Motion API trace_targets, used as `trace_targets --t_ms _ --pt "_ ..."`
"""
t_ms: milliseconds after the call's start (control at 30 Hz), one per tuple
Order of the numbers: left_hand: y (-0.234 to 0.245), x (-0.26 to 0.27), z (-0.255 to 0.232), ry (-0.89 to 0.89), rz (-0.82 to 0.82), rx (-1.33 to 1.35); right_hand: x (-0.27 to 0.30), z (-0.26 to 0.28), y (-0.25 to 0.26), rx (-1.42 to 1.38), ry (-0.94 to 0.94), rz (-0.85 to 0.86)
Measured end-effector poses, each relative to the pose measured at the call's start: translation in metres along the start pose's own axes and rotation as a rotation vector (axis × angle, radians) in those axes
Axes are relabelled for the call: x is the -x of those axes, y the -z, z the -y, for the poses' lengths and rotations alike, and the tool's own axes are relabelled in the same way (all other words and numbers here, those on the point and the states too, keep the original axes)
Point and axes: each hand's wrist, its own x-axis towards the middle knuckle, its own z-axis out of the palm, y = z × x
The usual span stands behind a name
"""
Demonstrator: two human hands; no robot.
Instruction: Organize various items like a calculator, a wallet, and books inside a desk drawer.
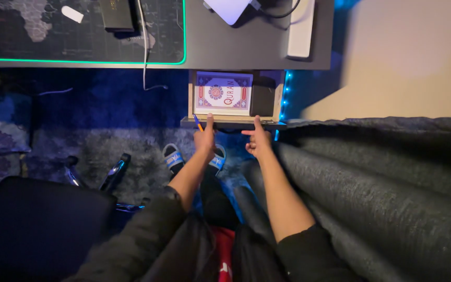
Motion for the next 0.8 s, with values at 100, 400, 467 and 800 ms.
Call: trace_targets --t_ms 100,400,467,800 --pt "0.002 -0.019 0.004 0.113 0.09 0.088 -0.016 -0.001 -0.001 -0.107 0.03 -0.107" --pt "-0.005 -0.014 -0.012 0.092 -0.006 0.088 -0.016 0.005 -0.01 -0.119 0.124 -0.227" --pt "-0.005 -0.013 -0.015 0.103 -0.008 0.077 -0.025 0.0 -0.006 -0.117 0.12 -0.209" --pt "-0.003 -0.03 -0.002 0.162 -0.007 0.066 -0.045 -0.009 0.001 -0.103 0.061 -0.146"
